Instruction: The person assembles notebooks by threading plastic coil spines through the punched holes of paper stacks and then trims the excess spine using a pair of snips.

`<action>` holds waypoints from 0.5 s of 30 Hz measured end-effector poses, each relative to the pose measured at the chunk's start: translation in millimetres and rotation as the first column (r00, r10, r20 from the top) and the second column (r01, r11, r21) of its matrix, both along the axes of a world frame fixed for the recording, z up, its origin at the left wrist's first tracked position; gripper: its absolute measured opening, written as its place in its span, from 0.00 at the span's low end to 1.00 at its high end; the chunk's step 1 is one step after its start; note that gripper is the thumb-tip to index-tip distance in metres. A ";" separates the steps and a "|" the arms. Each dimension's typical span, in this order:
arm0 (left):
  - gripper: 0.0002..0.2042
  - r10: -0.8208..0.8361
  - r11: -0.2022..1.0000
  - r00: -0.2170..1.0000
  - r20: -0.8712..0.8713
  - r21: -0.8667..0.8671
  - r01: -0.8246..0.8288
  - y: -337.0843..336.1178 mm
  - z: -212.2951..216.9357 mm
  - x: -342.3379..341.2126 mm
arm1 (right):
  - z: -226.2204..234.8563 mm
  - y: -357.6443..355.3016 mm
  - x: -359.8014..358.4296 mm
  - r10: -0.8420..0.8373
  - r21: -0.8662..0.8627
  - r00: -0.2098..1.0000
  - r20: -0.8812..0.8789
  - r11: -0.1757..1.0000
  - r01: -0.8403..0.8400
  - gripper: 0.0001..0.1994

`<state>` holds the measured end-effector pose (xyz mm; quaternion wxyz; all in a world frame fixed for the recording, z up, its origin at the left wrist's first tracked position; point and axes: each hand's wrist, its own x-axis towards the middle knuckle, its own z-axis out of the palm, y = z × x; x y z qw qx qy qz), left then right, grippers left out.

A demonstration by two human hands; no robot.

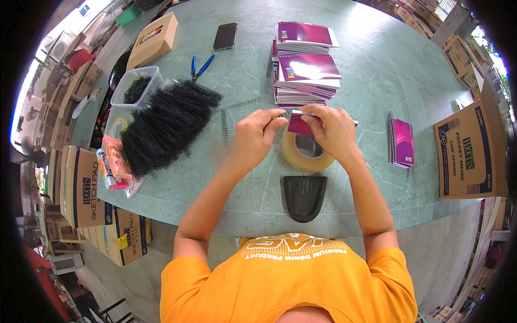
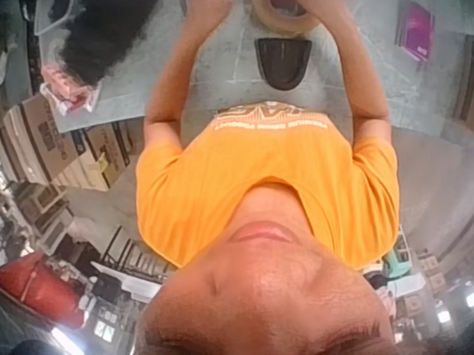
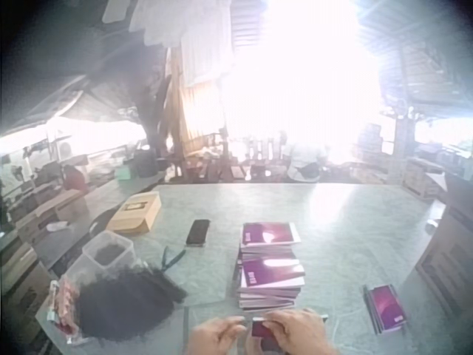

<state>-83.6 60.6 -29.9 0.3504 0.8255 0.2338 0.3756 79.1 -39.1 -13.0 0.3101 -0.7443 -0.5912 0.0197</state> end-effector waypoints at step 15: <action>0.13 -0.256 0.950 0.859 -0.443 -0.279 0.139 30.1 15.2 -14.7 | -0.7 0.6 -8.4 0.062 0.031 0.993 0.100 0.997 -0.065 0.06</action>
